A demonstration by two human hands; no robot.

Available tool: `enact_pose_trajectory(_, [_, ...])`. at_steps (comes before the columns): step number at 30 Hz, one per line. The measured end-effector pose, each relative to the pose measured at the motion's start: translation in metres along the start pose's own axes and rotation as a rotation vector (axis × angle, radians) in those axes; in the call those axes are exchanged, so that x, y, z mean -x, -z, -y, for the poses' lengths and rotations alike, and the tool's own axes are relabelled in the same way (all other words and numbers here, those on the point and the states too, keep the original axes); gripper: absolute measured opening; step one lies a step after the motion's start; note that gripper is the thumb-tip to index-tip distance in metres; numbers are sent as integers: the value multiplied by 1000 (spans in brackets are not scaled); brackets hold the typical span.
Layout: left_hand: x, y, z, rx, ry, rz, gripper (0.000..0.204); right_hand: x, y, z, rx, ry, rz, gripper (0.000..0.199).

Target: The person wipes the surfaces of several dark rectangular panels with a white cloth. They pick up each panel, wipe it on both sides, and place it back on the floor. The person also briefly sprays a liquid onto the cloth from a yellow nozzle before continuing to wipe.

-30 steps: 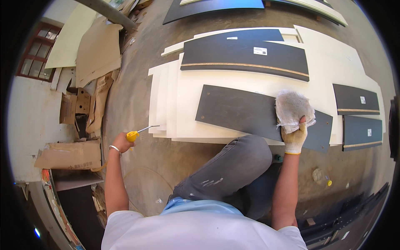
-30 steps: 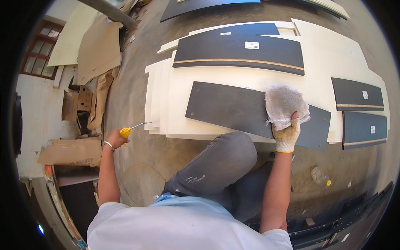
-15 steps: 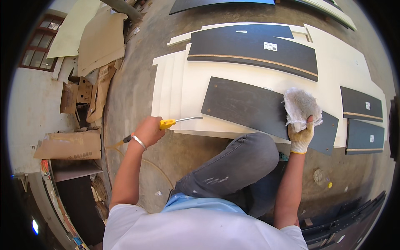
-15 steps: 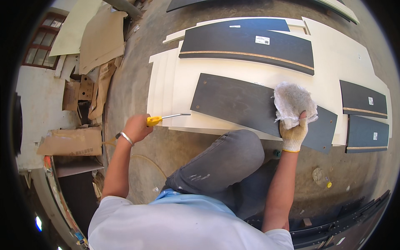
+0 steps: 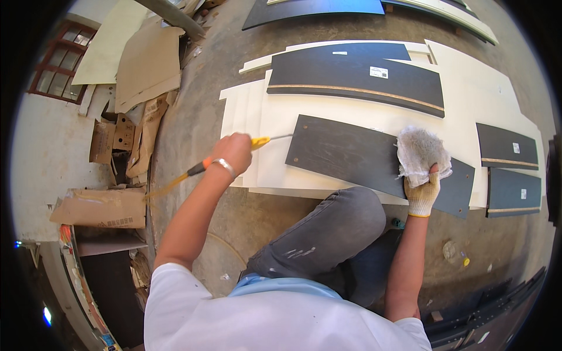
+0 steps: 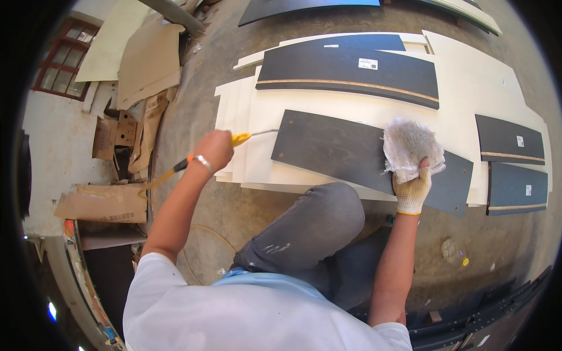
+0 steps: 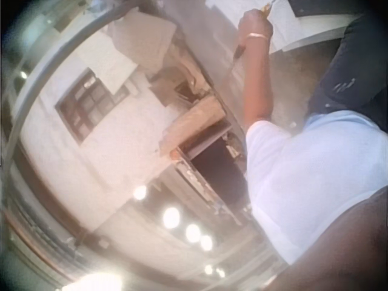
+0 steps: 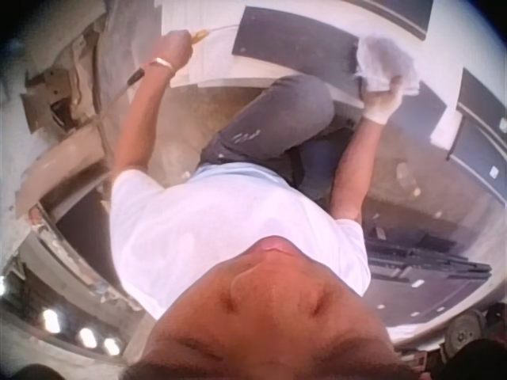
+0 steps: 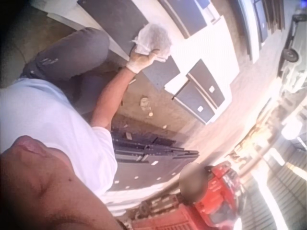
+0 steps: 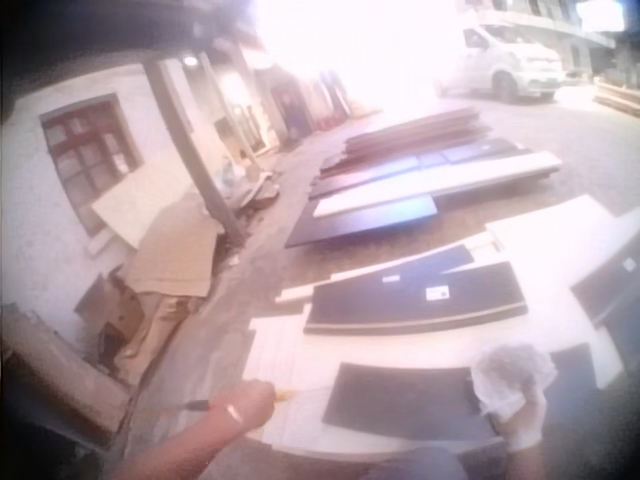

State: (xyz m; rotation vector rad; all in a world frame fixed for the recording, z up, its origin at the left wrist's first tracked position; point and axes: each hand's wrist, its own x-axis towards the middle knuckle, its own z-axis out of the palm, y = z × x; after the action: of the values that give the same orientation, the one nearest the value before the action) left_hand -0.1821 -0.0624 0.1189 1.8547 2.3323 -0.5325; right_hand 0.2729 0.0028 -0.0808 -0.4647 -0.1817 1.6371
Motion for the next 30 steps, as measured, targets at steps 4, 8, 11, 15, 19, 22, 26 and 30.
enact_pose_trajectory(4, [-22,-14,-8,15,-7,-17,16,1,0,1,1,-8,24,76])
enact_pose_trajectory(8, [2,-32,37,140,116,-13,18,2,2,0,-40,-21,-27,73])
enact_pose_trajectory(11, [30,-55,98,202,154,73,23,2,3,-2,-27,-17,-11,73])
enact_pose_trajectory(15, [58,-102,173,268,254,388,21,3,4,-2,-73,-59,-44,66])
enact_pose_trajectory(19, [85,-147,208,426,171,633,10,0,5,-3,-69,-28,-90,61])
enact_pose_trajectory(22, [97,-181,215,337,143,873,12,0,4,-4,-131,-35,-8,61])
enact_pose_trajectory(26, [84,-270,190,118,-128,926,41,2,-2,-6,-212,-33,54,60])
enact_pose_trajectory(30, [64,-337,134,63,-102,731,55,1,-8,-6,-202,-14,-82,60])
